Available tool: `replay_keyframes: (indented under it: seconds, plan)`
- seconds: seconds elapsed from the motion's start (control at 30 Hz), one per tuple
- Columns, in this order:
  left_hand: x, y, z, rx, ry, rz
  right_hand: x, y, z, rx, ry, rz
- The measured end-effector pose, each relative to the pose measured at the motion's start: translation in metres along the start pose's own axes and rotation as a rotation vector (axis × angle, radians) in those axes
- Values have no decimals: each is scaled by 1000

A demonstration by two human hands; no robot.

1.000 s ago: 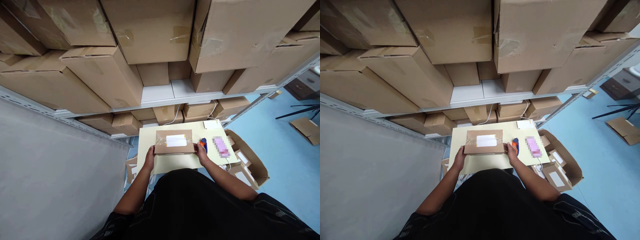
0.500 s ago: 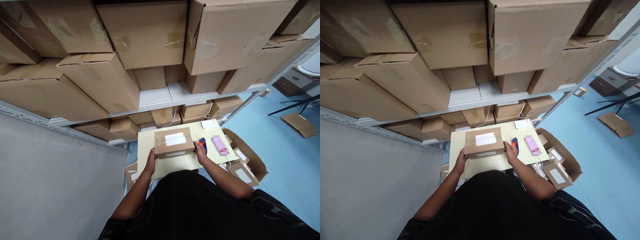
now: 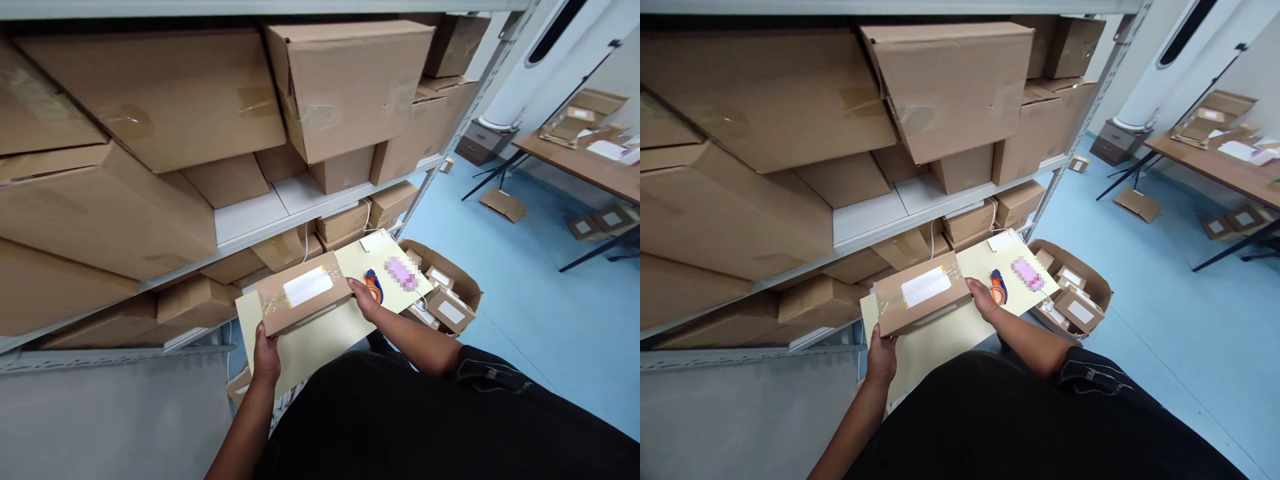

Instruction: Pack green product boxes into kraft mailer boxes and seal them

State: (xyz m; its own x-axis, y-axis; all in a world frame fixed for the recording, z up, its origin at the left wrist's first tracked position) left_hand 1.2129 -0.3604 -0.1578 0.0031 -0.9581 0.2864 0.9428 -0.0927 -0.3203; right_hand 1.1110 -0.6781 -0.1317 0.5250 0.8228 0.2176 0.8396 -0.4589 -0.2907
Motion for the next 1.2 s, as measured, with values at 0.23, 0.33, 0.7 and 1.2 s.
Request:
replay_keyframes:
  seconds: [0.23,0.33,0.7,1.2]
  plan:
    - [14,7,24,41,-8,18,-1,6,-14,-44,27,15]
    - [28,5,34,74,2,18,-8,11,-26,-72,21,-4]
    - [168,-25,34,98,-29,-45,-125,17,-77,-147,102,24]
    - [398,-50,-23,38,102,-468,-333,-18,-127,-206,139,339]
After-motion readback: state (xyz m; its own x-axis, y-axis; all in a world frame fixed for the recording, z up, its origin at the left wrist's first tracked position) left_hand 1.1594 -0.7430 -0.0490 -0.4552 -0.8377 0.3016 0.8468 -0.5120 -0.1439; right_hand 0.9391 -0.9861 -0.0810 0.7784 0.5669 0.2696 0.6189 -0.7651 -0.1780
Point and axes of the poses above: each hand's wrist, its own y-axis towards the middle knuckle, its own x-axis out of the palm, z = x × y, the point moved 6 cm from there along y, towards the middle knuckle, and after that the axes turned 3 degrees about -z, right-handed, at the moved point
